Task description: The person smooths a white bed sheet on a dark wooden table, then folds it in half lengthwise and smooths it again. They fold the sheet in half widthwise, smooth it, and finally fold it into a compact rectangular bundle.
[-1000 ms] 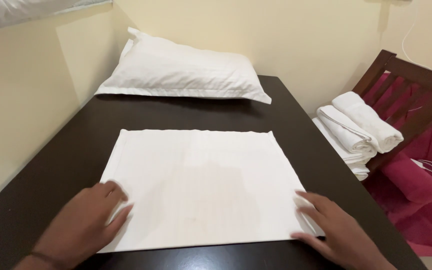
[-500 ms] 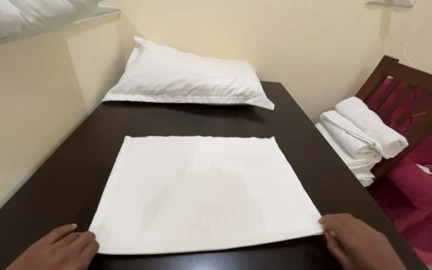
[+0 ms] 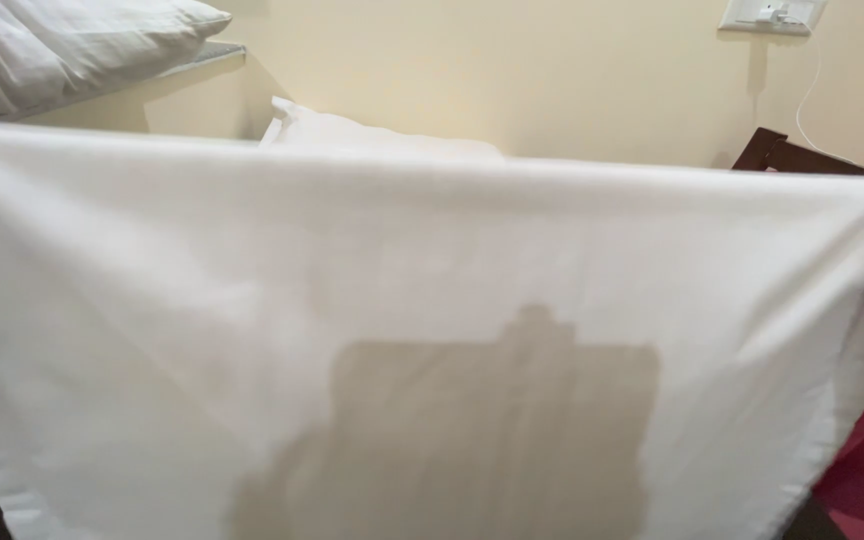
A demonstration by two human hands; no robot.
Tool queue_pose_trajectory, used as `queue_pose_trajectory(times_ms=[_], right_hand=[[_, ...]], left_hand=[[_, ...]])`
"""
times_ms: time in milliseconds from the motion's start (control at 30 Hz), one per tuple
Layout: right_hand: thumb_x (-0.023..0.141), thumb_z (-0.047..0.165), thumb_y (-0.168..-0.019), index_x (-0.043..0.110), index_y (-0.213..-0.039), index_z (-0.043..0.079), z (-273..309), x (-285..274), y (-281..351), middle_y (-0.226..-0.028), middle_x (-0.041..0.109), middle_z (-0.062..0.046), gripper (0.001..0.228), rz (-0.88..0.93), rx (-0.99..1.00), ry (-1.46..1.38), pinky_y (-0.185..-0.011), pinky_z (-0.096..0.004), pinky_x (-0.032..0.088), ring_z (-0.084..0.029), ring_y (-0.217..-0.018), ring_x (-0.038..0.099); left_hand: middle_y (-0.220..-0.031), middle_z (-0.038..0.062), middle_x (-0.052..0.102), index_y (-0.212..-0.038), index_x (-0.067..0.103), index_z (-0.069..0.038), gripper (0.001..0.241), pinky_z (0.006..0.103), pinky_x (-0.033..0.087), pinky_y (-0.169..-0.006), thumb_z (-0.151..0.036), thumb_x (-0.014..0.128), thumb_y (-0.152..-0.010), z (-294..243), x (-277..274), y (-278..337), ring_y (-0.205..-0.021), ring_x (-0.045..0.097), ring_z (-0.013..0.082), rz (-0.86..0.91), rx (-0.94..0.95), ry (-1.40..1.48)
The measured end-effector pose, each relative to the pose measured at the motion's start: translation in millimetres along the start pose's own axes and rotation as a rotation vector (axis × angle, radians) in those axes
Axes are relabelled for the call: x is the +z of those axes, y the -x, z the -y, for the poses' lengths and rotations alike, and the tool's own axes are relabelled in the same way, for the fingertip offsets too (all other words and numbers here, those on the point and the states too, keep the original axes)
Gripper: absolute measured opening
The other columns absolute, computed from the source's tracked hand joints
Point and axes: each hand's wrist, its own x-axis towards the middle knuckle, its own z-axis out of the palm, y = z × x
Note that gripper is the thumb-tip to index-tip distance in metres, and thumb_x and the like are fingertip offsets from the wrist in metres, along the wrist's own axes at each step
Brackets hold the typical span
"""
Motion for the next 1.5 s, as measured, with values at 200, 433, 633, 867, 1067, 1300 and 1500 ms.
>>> queue_pose_trajectory(times_ms=[200, 433, 633, 867, 1067, 1300, 1500], right_hand=[[0.049, 0.027, -0.116, 0.063, -0.118, -0.001, -82, 96, -37, -0.092, 0.063, -0.013, 0.031, -0.173, 0.092, -0.107, -0.068, -0.038, 0.049, -0.020, -0.076, 0.058], [0.057, 0.025, -0.105, 0.063, -0.107, -0.004, -201, 248, -67, -0.100, 0.068, -0.020, 0.030, -0.078, -0.141, -0.106, -0.084, -0.041, 0.051, -0.029, -0.092, 0.066], [0.069, 0.042, -0.095, 0.056, -0.119, -0.009, -132, 322, -32, -0.112, 0.063, -0.031, 0.058, 0.074, -0.101, 0.283, -0.087, -0.053, 0.050, -0.047, -0.103, 0.060], [0.052, 0.048, -0.100, 0.061, -0.127, -0.006, -21, 392, 36, -0.130, 0.063, -0.026, 0.060, 0.373, -0.259, -0.252, -0.106, -0.047, 0.046, -0.041, -0.124, 0.058], [0.034, 0.055, -0.106, 0.038, -0.152, -0.003, -54, 432, 58, -0.159, 0.039, -0.022, 0.074, 0.535, -0.284, -0.085, -0.122, -0.047, 0.021, -0.037, -0.151, 0.028], [0.033, 0.060, -0.104, 0.033, -0.155, -0.005, -152, 397, 27, -0.164, 0.030, -0.021, 0.082, 0.441, -0.218, 0.368, -0.123, -0.043, 0.020, -0.033, -0.152, 0.026], [0.023, 0.064, -0.103, 0.026, -0.157, -0.001, -171, 359, 26, -0.167, 0.023, -0.018, 0.085, 0.478, -0.131, 0.411, -0.125, -0.039, 0.014, -0.029, -0.156, 0.018]], left_hand=[[-0.096, 0.011, 0.073, -0.108, 0.071, -0.005, 0.016, 0.0365, 0.052, -0.085, -0.019, 0.067, -0.101, -3, 38, -48, -0.087, 0.070, 0.0188, -0.158, -0.061, 0.061], [-0.097, 0.015, 0.075, -0.105, 0.072, -0.003, 0.019, 0.0418, 0.056, -0.082, -0.021, 0.068, -0.099, 105, 148, -56, -0.089, 0.071, 0.0287, -0.157, -0.228, 0.026], [-0.114, 0.021, 0.067, -0.118, 0.067, -0.006, 0.037, 0.0535, 0.052, -0.087, -0.030, 0.073, -0.091, 64, 240, -51, -0.105, 0.065, 0.0413, 0.008, -0.197, -0.313], [-0.151, 0.014, 0.043, -0.144, 0.048, -0.011, 0.057, 0.0628, 0.023, -0.117, -0.035, 0.061, -0.094, 4, 321, -34, -0.144, 0.033, 0.0352, 0.423, 0.016, -0.301], [-0.173, 0.008, 0.005, -0.162, 0.013, -0.016, 0.073, 0.0611, 0.002, -0.121, -0.047, 0.036, -0.100, 24, 351, -12, -0.156, 0.001, 0.0325, 0.621, -0.060, -0.482], [-0.171, 0.008, 0.007, -0.163, 0.012, -0.011, 0.076, 0.0505, 0.003, -0.124, -0.057, 0.022, -0.103, 70, 342, -11, -0.157, 0.002, 0.0295, 0.482, -0.168, -0.500], [-0.169, 0.016, 0.010, -0.160, 0.014, 0.000, 0.084, 0.0421, 0.006, -0.124, -0.061, 0.022, -0.103, 147, 314, 1, -0.156, 0.005, 0.0279, 0.375, -0.264, -0.603]])
